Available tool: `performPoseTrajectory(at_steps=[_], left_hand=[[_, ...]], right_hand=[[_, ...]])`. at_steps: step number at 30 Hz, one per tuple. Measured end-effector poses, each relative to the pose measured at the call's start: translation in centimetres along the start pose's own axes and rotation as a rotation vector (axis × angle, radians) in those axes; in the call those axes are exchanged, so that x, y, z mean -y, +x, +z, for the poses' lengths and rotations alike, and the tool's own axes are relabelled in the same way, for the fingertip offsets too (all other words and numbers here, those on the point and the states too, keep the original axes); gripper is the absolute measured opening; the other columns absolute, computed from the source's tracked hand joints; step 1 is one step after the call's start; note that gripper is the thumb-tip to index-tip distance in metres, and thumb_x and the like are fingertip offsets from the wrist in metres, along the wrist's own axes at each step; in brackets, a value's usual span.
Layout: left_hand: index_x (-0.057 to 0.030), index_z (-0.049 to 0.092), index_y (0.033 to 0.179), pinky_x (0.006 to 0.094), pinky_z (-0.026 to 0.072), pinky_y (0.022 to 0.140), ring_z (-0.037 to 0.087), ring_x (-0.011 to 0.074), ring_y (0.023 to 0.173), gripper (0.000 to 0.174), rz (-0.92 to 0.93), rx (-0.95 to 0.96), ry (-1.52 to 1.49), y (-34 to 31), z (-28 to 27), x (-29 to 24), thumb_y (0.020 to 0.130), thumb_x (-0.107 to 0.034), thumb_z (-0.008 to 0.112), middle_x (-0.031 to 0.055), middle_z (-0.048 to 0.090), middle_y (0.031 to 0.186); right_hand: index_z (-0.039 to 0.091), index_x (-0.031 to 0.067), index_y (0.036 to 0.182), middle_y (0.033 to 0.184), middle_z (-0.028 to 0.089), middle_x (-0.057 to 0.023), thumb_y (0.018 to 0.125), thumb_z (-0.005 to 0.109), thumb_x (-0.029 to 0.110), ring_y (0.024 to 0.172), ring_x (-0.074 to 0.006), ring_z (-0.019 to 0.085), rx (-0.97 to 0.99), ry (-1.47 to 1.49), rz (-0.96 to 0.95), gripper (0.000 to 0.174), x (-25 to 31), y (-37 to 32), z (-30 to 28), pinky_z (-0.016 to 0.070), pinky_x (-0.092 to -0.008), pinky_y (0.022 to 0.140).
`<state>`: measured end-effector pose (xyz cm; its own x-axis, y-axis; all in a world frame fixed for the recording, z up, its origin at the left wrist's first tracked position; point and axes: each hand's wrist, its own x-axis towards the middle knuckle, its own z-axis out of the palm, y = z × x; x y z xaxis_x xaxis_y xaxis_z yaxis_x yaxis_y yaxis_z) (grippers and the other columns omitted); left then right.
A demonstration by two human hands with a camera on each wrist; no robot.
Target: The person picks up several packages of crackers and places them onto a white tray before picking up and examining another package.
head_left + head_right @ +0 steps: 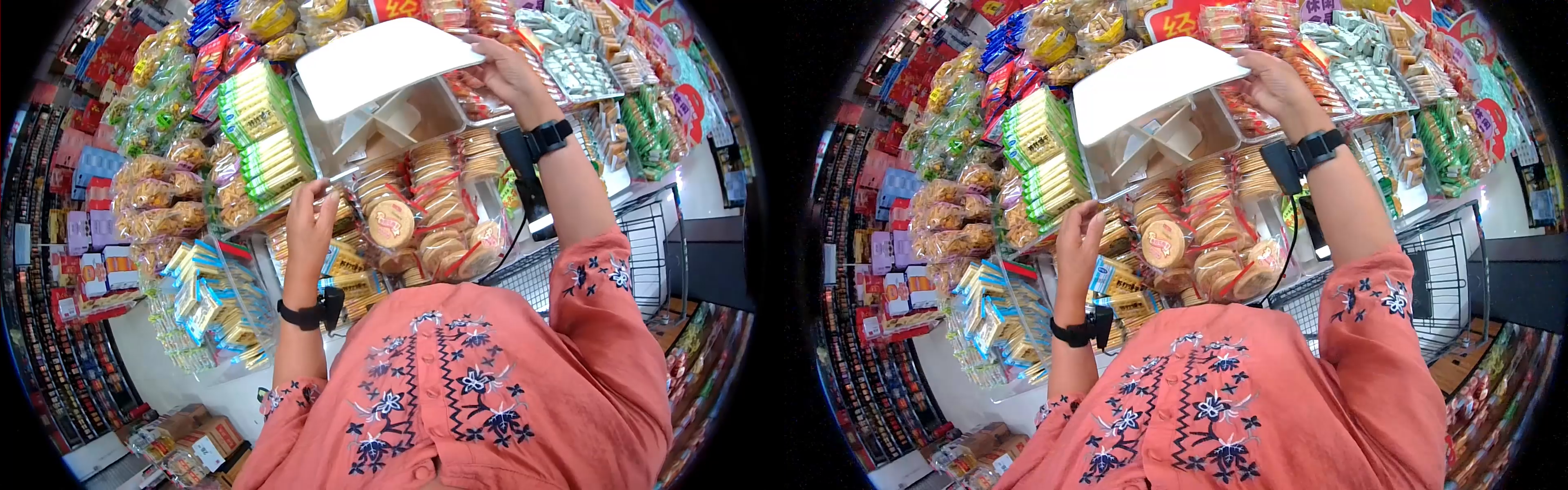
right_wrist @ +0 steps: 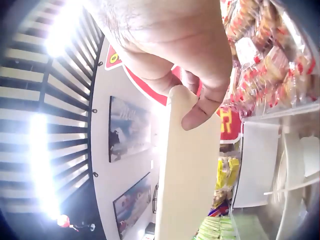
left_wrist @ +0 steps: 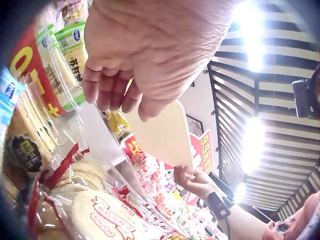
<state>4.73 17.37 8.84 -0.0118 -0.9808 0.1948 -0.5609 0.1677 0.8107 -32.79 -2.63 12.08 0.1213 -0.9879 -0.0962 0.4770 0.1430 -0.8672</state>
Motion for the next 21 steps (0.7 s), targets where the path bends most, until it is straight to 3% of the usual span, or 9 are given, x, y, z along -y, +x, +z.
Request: performPoseTrajectory(at_steps=[3,6,7,10,11,14,21], left_hand=[[0.0042,0.063,0.115,0.0397,0.0519,0.08,0.065,0.0331,0.092,0.028,0.055,-0.007,-0.004,2.6,1.3,0.0,0.095,-0.015,0.065,0.0202,0.064,0.105],[0.004,0.065,0.114,0.041,0.0524,0.079,0.066,0.0333,0.09,0.03,0.069,0.05,0.063,5.9,2.8,0.6,0.094,-0.018,0.065,0.0233,0.064,0.106],[0.0023,0.066,0.115,0.043,0.0521,0.082,0.066,0.0357,0.094,0.031,-0.01,0.118,0.164,7.2,3.0,0.0,0.094,-0.021,0.064,0.0241,0.064,0.109],[0.0039,0.066,0.115,0.0414,0.0518,0.085,0.065,0.0364,0.099,0.033,0.15,0.137,0.324,9.9,4.6,2.2,0.093,-0.021,0.066,0.0226,0.065,0.109],[0.002,0.067,0.115,0.0442,0.0506,0.089,0.063,0.0411,0.103,0.033,0.115,0.184,0.36,10.7,5.1,2.5,0.091,-0.022,0.066,0.0239,0.065,0.111],[-0.0007,0.07,0.113,0.0461,0.0494,0.093,0.062,0.043,0.105,0.032,0.112,0.307,0.467,13.0,7.0,5.0,0.091,-0.023,0.064,0.0252,0.065,0.114],[-0.0027,0.071,0.114,0.0476,0.0517,0.094,0.063,0.043,0.11,0.039,0.031,0.601,0.66,16.3,9.8,9.2,0.091,-0.03,0.055,0.0275,0.063,0.123]], right_hand=[[0.06,-0.0032,0.126,0.118,0.066,-0.011,0.096,0.061,0.009,0.103,-0.0198,0.066,-0.085,0.041,0.0,0.032,0.2,-0.5,-0.9,0.0573,-0.034,0.088],[0.06,0.002,0.128,0.119,0.064,-0.012,0.094,0.059,0.011,0.099,-0.0209,0.064,-0.072,0.056,-0.011,0.035,0.0,-0.6,-1.2,0.0562,-0.035,0.082],[0.059,-0.0002,0.128,0.12,0.063,-0.0137,0.095,0.058,0.01,0.101,-0.0228,0.065,-0.059,0.049,-0.008,0.035,0.1,-0.7,-1.4,0.057,-0.0364,0.084],[0.058,-0.0024,0.129,0.118,0.064,-0.0147,0.095,0.056,0.009,0.105,-0.0242,0.065,-0.099,0.081,-0.032,0.035,0.1,-1.0,-1.5,0.0577,-0.0382,0.086],[0.057,-0.0031,0.128,0.118,0.063,-0.016,0.095,0.057,0.008,0.106,-0.0258,0.065,-0.077,0.092,-0.028,0.035,0.0,-0.8,-2.0,0.0583,-0.0391,0.088],[0.057,-0.0027,0.127,0.118,0.064,-0.0163,0.096,0.057,0.008,0.104,-0.0272,0.066,-0.093,0.11,-0.006,0.034,0.3,-1.1,-2.2,0.0589,-0.0401,0.088],[0.058,-0.0056,0.122,0.115,0.063,-0.0176,0.096,0.059,0.008,0.099,-0.0287,0.067,-0.058,0.154,-0.014,0.029,0.4,-1.2,-3.0,0.0603,-0.0445,0.08]])
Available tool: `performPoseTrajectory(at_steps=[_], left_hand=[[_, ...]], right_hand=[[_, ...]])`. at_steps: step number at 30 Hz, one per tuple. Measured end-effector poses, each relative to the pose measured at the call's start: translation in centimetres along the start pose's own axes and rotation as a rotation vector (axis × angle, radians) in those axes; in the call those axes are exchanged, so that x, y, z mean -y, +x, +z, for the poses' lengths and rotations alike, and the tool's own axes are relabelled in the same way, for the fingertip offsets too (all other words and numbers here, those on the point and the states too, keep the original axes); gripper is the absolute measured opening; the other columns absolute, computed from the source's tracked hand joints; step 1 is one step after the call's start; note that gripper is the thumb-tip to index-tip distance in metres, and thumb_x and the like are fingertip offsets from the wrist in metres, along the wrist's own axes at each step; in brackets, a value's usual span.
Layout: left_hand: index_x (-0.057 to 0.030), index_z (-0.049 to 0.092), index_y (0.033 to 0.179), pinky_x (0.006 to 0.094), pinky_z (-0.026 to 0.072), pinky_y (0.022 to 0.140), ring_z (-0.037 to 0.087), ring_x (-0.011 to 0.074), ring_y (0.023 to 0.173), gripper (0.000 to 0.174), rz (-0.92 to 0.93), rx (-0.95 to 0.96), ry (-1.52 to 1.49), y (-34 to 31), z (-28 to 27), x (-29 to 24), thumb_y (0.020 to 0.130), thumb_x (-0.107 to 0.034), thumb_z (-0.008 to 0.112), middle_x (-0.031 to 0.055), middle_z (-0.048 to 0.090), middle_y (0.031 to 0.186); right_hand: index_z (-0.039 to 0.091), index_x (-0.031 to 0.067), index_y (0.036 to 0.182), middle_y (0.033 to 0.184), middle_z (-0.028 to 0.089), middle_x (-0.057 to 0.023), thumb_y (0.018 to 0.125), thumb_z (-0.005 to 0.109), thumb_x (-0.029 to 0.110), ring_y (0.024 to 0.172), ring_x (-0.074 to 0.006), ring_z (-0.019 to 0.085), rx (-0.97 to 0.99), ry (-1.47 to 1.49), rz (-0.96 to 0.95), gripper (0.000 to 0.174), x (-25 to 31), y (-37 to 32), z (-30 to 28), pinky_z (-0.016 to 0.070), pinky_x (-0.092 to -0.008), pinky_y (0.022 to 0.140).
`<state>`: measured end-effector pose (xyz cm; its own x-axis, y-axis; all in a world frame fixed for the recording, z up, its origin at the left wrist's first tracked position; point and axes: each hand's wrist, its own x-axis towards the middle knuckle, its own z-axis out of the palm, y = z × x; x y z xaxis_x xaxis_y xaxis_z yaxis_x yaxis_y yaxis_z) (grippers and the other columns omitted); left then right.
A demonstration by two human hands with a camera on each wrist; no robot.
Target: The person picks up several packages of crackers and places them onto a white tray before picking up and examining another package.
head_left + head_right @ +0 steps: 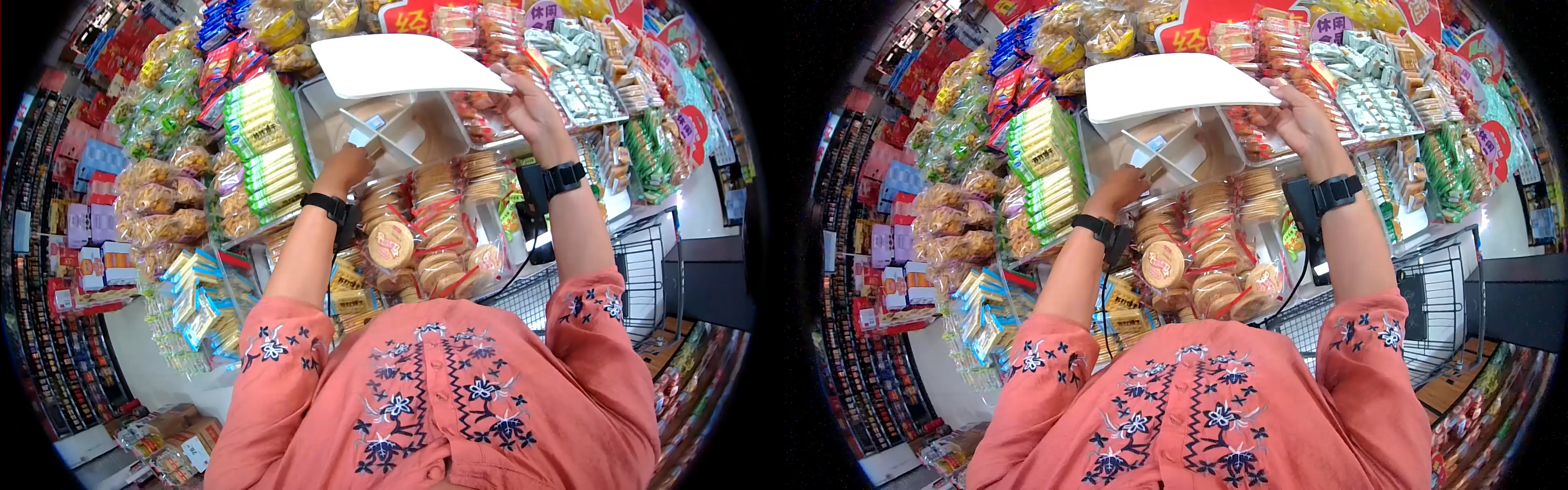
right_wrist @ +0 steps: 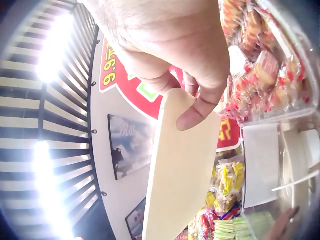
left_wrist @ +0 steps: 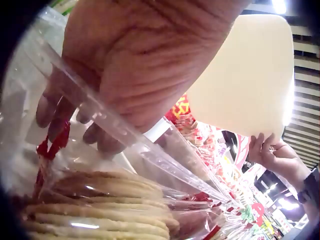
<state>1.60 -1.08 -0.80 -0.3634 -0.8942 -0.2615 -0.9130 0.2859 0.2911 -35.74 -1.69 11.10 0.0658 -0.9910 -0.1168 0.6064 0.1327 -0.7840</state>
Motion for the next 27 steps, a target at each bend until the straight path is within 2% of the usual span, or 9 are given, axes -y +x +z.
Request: performPoseTrajectory(at_steps=[5,8,11,17,23,27], left_hand=[[0.0019,0.07,0.114,0.0477,0.0512,0.096,0.063,0.0437,0.113,0.043,-0.094,0.068,-0.018,0.4,0.2,-0.5,0.091,-0.03,0.053,0.0312,0.062,0.123],[0.0059,0.068,0.115,0.0478,0.0504,0.097,0.062,0.0448,0.113,0.045,0.037,0.125,0.048,4.4,5.3,4.1,0.091,-0.029,0.053,0.0319,0.06,0.126],[0.0067,0.065,0.119,0.0477,0.0499,0.098,0.062,0.0467,0.112,0.046,-0.038,0.059,-0.063,2.7,3.1,1.9,0.09,-0.028,0.054,0.0324,0.06,0.126],[0.0056,0.063,0.122,0.0478,0.0496,0.098,0.06,0.0476,0.113,0.045,-0.087,0.014,-0.13,1.6,2.0,1.0,0.09,-0.026,0.057,0.0321,0.057,0.129],[0.0057,0.064,0.12,0.0491,0.0499,0.097,0.061,0.0468,0.112,0.042,-0.021,-0.039,-0.135,1.4,1.7,1.3,0.093,-0.026,0.056,0.0321,0.056,0.129],[0.0052,0.065,0.118,0.0491,0.0496,0.098,0.06,0.0466,0.113,0.042,-0.05,-0.019,-0.128,1.7,1.5,1.2,0.093,-0.027,0.057,0.0314,0.054,0.131]], right_hand=[[0.057,-0.0044,0.123,0.114,0.063,-0.0158,0.096,0.059,0.008,0.095,-0.0285,0.066,-0.048,0.039,-0.003,0.03,-0.5,-0.1,0.1,0.059,-0.0442,0.081],[0.056,-0.0042,0.125,0.116,0.063,-0.0159,0.096,0.059,0.008,0.095,-0.0283,0.065,0.039,0.008,0.05,0.031,-0.2,-0.3,-0.1,0.0583,-0.0451,0.086],[0.057,-0.004,0.126,0.118,0.063,-0.0163,0.096,0.06,0.008,0.097,-0.0283,0.065,0.041,0.018,0.077,0.033,-0.3,-0.2,-0.4,0.0576,-0.046,0.09],[0.057,-0.0032,0.127,0.119,0.063,-0.0159,0.095,0.06,0.008,0.1,-0.0276,0.064,-0.02,0.032,0.072,0.034,-1.0,-0.1,-0.2,0.0573,-0.0458,0.092],[0.057,-0.0032,0.127,0.12,0.063,-0.0146,0.095,0.06,0.007,0.104,-0.0272,0.065,-0.006,0.018,0.07,0.034,-1.4,0.3,-0.8,0.0569,-0.0439,0.094],[0.058,-0.0032,0.126,0.12,0.064,-0.0147,0.096,0.059,0.009,0.104,-0.0272,0.065,-0.006,0.013,0.062,0.033,-1.4,0.1,-0.5,0.0562,-0.0442,0.095]])
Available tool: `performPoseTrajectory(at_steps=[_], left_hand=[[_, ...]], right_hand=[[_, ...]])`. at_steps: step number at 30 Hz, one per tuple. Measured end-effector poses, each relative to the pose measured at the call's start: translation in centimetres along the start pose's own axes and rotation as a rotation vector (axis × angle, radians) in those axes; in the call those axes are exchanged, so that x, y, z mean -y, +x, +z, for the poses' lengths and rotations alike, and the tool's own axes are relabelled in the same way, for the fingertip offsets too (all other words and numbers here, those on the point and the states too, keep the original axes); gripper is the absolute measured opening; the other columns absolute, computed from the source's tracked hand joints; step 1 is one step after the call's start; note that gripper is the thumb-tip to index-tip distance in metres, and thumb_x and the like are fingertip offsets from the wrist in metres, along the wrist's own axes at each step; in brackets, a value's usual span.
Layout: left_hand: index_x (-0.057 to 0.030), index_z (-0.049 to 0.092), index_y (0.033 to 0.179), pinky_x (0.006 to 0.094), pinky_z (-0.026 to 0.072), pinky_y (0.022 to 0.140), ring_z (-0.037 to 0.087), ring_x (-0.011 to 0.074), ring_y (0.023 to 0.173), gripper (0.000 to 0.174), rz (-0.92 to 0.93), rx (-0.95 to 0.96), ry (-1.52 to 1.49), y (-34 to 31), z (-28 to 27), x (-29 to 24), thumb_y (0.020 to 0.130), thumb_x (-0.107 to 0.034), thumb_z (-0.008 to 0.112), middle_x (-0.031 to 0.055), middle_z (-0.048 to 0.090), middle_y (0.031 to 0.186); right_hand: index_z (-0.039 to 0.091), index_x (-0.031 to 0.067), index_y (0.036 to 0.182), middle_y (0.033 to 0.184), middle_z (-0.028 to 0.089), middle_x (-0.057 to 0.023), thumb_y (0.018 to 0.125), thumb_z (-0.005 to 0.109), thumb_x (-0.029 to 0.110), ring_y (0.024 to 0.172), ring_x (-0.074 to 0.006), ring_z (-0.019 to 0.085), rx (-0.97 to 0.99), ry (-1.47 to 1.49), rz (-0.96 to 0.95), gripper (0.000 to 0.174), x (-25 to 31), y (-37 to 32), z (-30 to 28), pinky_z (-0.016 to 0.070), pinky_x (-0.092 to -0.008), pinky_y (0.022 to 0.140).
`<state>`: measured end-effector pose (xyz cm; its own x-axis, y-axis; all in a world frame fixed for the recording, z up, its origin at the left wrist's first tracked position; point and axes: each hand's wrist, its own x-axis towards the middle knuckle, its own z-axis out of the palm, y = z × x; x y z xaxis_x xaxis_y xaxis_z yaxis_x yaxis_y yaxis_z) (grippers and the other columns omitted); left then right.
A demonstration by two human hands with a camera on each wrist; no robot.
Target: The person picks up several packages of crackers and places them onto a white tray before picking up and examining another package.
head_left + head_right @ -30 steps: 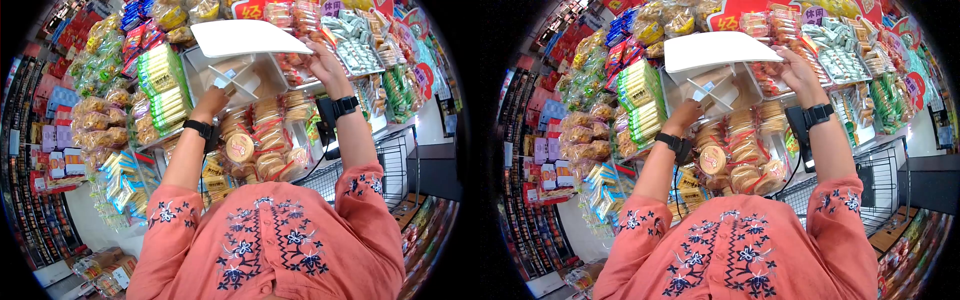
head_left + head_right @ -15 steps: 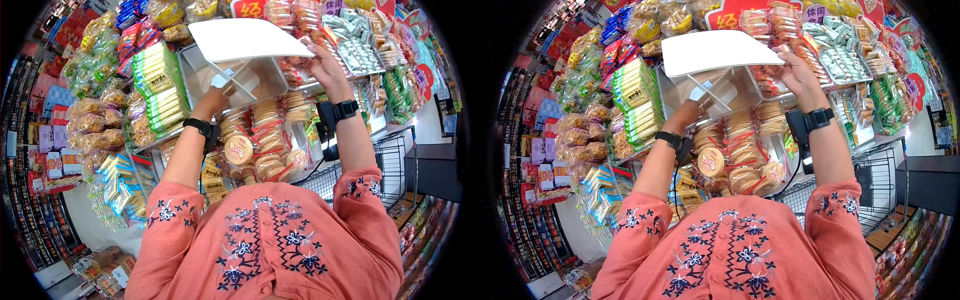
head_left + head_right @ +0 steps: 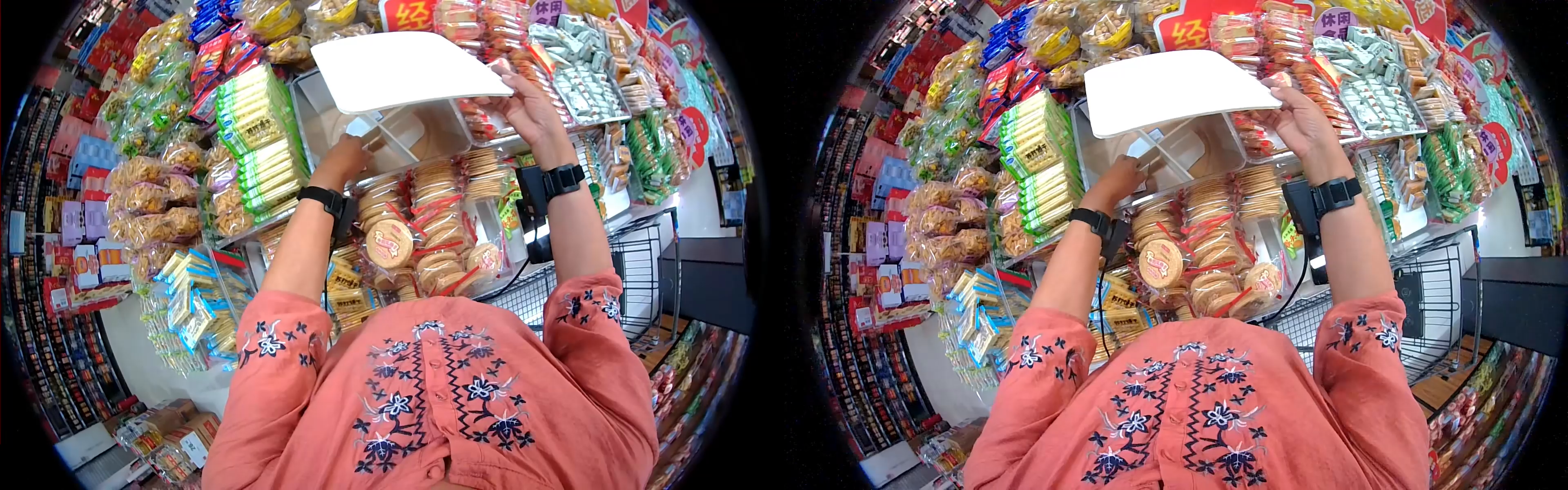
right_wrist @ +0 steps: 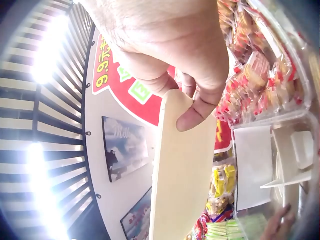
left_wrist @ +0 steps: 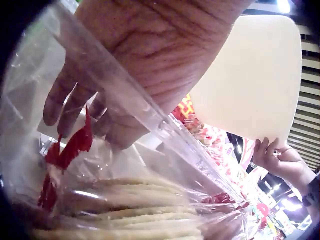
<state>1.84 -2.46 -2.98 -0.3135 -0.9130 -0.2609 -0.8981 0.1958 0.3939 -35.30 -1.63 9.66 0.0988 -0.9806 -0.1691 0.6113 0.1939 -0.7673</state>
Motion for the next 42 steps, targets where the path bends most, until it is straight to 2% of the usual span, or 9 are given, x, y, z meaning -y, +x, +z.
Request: performPoseTrajectory(at_steps=[5,8,15,21,24,25,28,32,42], left_hand=[[0.0037,0.066,0.118,0.0487,0.0492,0.099,0.06,0.0465,0.113,0.041,0.017,-0.046,-0.006,0.3,0.2,0.4,0.092,-0.027,0.058,0.0306,0.052,0.134],[0.0027,0.065,0.12,0.0487,0.0493,0.098,0.06,0.0462,0.112,0.04,0.037,-0.062,-0.002,0.0,0.0,0.3,0.092,-0.026,0.059,0.0294,0.053,0.133],[0.0021,0.065,0.119,0.048,0.0495,0.098,0.06,0.0455,0.111,0.039,0.143,-0.139,0.034,0.4,0.1,0.7,0.093,-0.026,0.06,0.0281,0.055,0.128],[0.0065,0.067,0.116,0.0442,0.0527,0.084,0.067,0.0395,0.094,0.036,0.144,-0.396,-0.124,-2.0,-3.1,-0.4,0.096,-0.022,0.061,0.0273,0.069,0.104],[0.004,0.065,0.118,0.0465,0.0498,0.094,0.062,0.0466,0.104,0.035,0.085,-0.332,-0.31,-2.9,-5.8,-0.6,0.095,-0.023,0.061,0.0275,0.066,0.112],[0.0046,0.064,0.116,0.0424,0.0538,0.085,0.068,0.0385,0.094,0.035,0.057,-0.358,-0.366,-3.2,-6.3,-0.7,0.096,-0.023,0.059,0.0219,0.07,0.103],[0.0074,0.062,0.122,0.0342,0.0561,0.077,0.069,0.0244,0.097,0.039,-0.149,-0.247,-0.632,-5.4,-8.8,-2.5,0.102,-0.025,0.055,0.0178,0.07,0.106],[0.0039,0.058,0.127,0.0339,0.0572,0.077,0.069,0.0236,0.1,0.038,-0.099,-0.334,-0.919,-7.6,-9.2,-3.9,0.104,-0.026,0.052,0.0154,0.067,0.114],[0.0011,0.056,0.127,0.0313,0.0568,0.072,0.07,0.0226,0.093,0.04,-0.13,-0.408,-1.309,-11.5,-8.2,-6.7,0.109,-0.031,0.04,0.0135,0.069,0.11]], right_hand=[[0.053,-0.0035,0.134,0.114,0.067,-0.0194,0.096,0.06,0.01,0.092,-0.0308,0.068,0.016,0.027,-0.003,0.041,-0.1,0.0,0.1,0.0551,-0.047,0.094],[0.057,-0.0027,0.128,0.12,0.064,-0.0145,0.097,0.058,0.011,0.104,-0.0272,0.065,0.016,-0.017,0.001,0.034,0.0,0.0,0.0,0.0558,-0.0447,0.095],[0.056,-0.0034,0.13,0.122,0.063,-0.0151,0.098,0.059,0.012,0.105,-0.0266,0.064,-0.017,-0.015,-0.012,0.036,0.1,0.0,0.2,0.0559,-0.042,0.095],[0.056,-0.003,0.131,0.122,0.064,-0.0145,0.098,0.059,0.012,0.106,-0.0258,0.064,0.008,-0.044,-0.022,0.036,-0.1,-0.3,0.0,0.0553,-0.0416,0.097],[0.056,-0.0032,0.131,0.122,0.064,-0.0145,0.098,0.06,0.013,0.106,-0.0252,0.065,0.063,-0.067,-0.032,0.036,-0.2,0.0,-0.5,0.0554,-0.0402,0.097],[0.056,-0.0036,0.131,0.122,0.064,-0.0142,0.099,0.059,0.012,0.106,-0.0248,0.065,0.063,-0.042,-0.024,0.036,-0.2,0.1,-0.5,0.0552,-0.0399,0.098],[0.055,-0.0057,0.13,0.121,0.064,-0.0137,0.099,0.059,0.012,0.109,-0.0229,0.065,0.039,-0.016,-0.042,0.036,-0.6,-0.1,-0.2,0.0555,-0.0376,0.098],[0.055,-0.0072,0.129,0.122,0.064,-0.0143,0.099,0.059,0.012,0.112,-0.0215,0.063,0.033,-0.053,-0.097,0.036,-0.7,-1.1,1.2,0.0551,-0.0356,0.099],[0.057,-0.0048,0.13,0.126,0.063,-0.0125,0.097,0.059,0.008,0.113,-0.0176,0.061,-0.01,-0.109,-0.098,0.035,-1.4,-1.7,2.2,0.0503,-0.0329,0.1]])
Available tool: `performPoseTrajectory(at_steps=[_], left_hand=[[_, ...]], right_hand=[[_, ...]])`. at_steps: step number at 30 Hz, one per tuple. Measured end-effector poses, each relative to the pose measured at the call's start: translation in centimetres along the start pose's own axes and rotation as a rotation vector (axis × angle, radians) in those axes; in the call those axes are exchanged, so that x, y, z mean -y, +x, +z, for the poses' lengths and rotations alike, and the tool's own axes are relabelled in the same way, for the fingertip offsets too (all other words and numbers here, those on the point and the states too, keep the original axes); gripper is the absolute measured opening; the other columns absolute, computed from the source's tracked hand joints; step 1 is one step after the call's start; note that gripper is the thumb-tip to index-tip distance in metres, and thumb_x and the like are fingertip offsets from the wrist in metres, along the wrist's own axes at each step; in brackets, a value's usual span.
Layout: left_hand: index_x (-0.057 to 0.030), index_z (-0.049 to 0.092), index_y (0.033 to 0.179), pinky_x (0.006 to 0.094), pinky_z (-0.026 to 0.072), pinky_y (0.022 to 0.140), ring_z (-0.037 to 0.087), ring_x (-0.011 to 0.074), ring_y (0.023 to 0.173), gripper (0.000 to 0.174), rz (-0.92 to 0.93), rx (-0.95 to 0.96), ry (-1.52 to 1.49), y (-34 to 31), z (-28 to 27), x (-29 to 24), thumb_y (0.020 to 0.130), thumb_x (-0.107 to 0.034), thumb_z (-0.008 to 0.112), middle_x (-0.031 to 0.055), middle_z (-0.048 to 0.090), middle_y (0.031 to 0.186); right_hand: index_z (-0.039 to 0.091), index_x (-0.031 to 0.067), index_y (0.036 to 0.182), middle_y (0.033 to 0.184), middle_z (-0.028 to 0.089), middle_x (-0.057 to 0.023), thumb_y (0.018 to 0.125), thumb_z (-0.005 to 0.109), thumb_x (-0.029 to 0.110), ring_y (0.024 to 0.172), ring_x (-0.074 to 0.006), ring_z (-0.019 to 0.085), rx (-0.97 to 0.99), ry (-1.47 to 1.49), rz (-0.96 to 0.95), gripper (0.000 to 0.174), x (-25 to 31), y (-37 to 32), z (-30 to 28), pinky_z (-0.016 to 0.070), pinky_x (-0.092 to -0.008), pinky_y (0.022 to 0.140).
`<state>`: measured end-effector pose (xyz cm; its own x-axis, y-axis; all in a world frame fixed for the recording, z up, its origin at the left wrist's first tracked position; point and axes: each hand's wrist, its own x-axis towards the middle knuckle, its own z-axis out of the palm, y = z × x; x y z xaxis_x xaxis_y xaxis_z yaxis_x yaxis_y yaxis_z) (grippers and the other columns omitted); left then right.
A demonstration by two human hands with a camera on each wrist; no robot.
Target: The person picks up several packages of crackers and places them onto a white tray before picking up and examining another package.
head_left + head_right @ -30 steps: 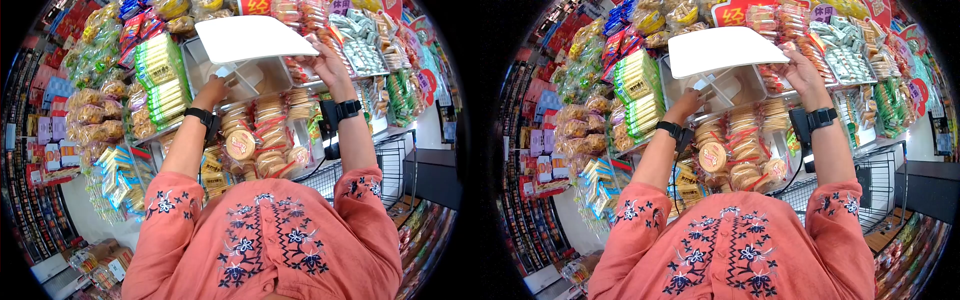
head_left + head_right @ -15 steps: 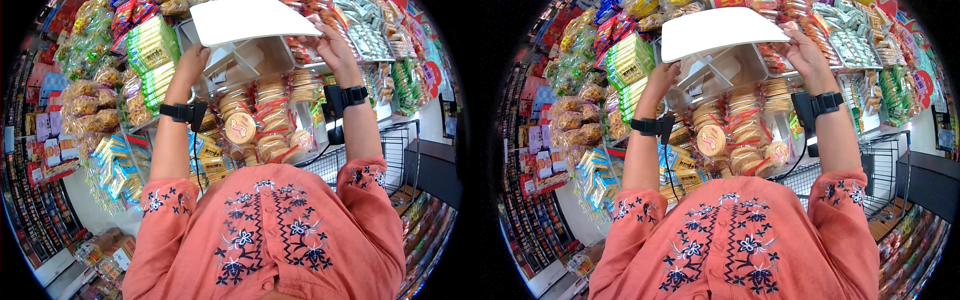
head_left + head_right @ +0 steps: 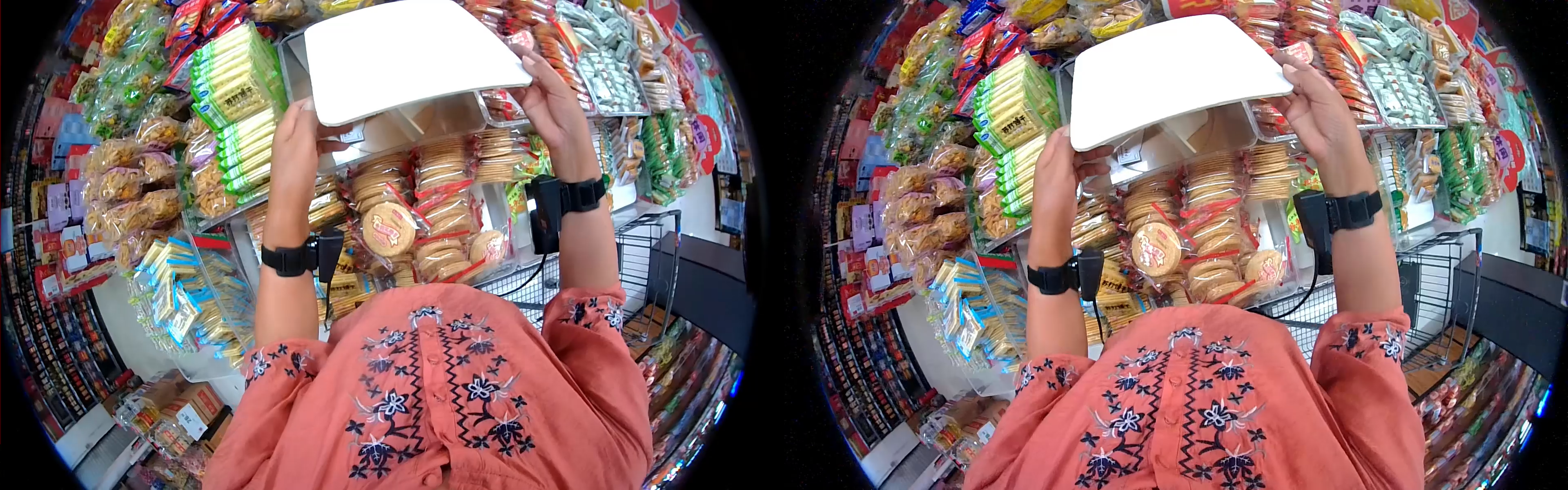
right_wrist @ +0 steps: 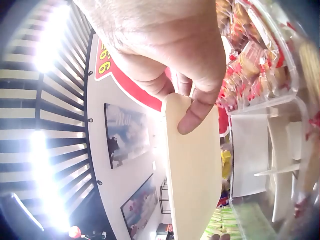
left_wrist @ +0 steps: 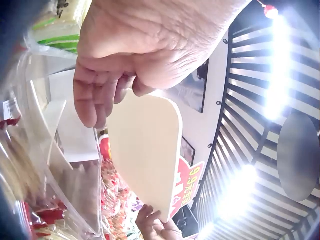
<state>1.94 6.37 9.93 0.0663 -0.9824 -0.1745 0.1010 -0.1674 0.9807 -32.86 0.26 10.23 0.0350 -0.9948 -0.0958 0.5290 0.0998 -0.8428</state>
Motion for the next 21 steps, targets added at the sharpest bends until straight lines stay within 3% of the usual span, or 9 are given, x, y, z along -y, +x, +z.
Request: performPoseTrajectory(at_steps=[4,8,11,14,15,16,18,21], left_hand=[[0.0,0.058,0.125,0.0304,0.0563,0.069,0.07,0.0197,0.088,0.045,-0.01,-0.016,-0.035,-0.4,-0.5,0.6,0.11,-0.038,0.038,0.0117,0.07,0.107],[0.0016,0.057,0.126,0.0261,0.0522,0.064,0.064,0.0116,0.078,0.044,-0.038,-0.073,0.153,-0.2,-0.8,1.2,0.104,-0.036,0.054,0.0061,0.068,0.099],[0.0058,0.057,0.123,0.0251,0.0509,0.058,0.061,0.0102,0.073,0.043,-0.056,-0.067,0.21,-0.1,-1.1,1.2,0.1,-0.03,0.061,0.0059,0.063,0.088],[0.0079,0.055,0.125,0.026,0.0506,0.058,0.06,0.0108,0.072,0.044,-0.077,-0.077,0.389,-0.4,-1.3,1.0,0.099,-0.026,0.062,0.007,0.063,0.087],[0.0106,0.054,0.124,0.0289,0.0513,0.061,0.063,0.0136,0.074,0.045,-0.092,-0.072,0.503,-0.3,-1.6,1.2,0.098,-0.025,0.063,0.0095,0.064,0.086],[0.0118,0.054,0.123,0.034,0.0522,0.067,0.066,0.0207,0.077,0.045,-0.018,-0.077,0.595,-0.3,-1.7,1.6,0.098,-0.025,0.063,0.0145,0.067,0.087],[0.0088,0.051,0.13,0.0281,0.0485,0.055,0.06,0.0127,0.063,0.047,0.073,-0.094,0.695,-0.2,-2.1,2.3,0.098,-0.024,0.064,0.0111,0.066,0.086],[0.0108,0.056,0.118,0.0467,0.0518,0.077,0.066,0.0436,0.087,0.041,0.074,-0.125,0.869,-1.2,-1.4,1.0,0.097,-0.023,0.062,0.0297,0.067,0.094]], right_hand=[[0.058,-0.002,0.127,0.121,0.063,-0.0096,0.097,0.058,0.008,0.108,-0.0154,0.061,-0.014,-0.04,0.003,0.031,-0.5,-0.4,0.6,0.0506,-0.0318,0.095],[0.056,-0.0016,0.128,0.119,0.063,-0.0084,0.097,0.059,0.008,0.104,-0.013,0.061,-0.011,-0.127,0.036,0.033,-1.7,-0.3,0.0,0.0514,-0.0286,0.089],[0.055,-0.0012,0.129,0.118,0.062,-0.0071,0.098,0.059,0.01,0.099,-0.0095,0.061,-0.028,-0.257,0.05,0.033,-2.2,-0.4,0.3,0.0522,-0.0236,0.079],[0.055,-0.0028,0.128,0.108,0.065,-0.0055,0.094,0.062,0.009,0.093,-0.0103,0.063,-0.022,-0.516,0.104,0.037,-1.7,-0.7,0.9,0.0511,-0.0234,0.079],[0.057,-0.0007,0.126,0.099,0.063,-0.0001,0.096,0.06,0.012,0.086,-0.0059,0.057,-0.016,-0.55,0.066,0.033,-2.3,-0.5,0.8,0.0452,-0.0201,0.072],[0.057,-0.0006,0.125,0.1,0.063,-0.0011,0.094,0.06,0.01,0.085,-0.0063,0.058,-0.01,-0.588,0.057,0.033,-2.4,-0.4,0.9,0.0463,-0.0219,0.071],[0.056,-0.0007,0.124,0.101,0.064,-0.0029,0.092,0.061,0.01,0.085,-0.007,0.058,0.002,-0.685,0.122,0.034,-2.2,-0.2,1.4,0.0468,-0.0226,0.072],[0.054,-0.0022,0.126,0.1,0.065,-0.0051,0.092,0.061,0.011,0.086,-0.0091,0.06,0.059,-0.876,0.078,0.037,-3.0,0.5,1.1,0.0485,-0.0242,0.074]])
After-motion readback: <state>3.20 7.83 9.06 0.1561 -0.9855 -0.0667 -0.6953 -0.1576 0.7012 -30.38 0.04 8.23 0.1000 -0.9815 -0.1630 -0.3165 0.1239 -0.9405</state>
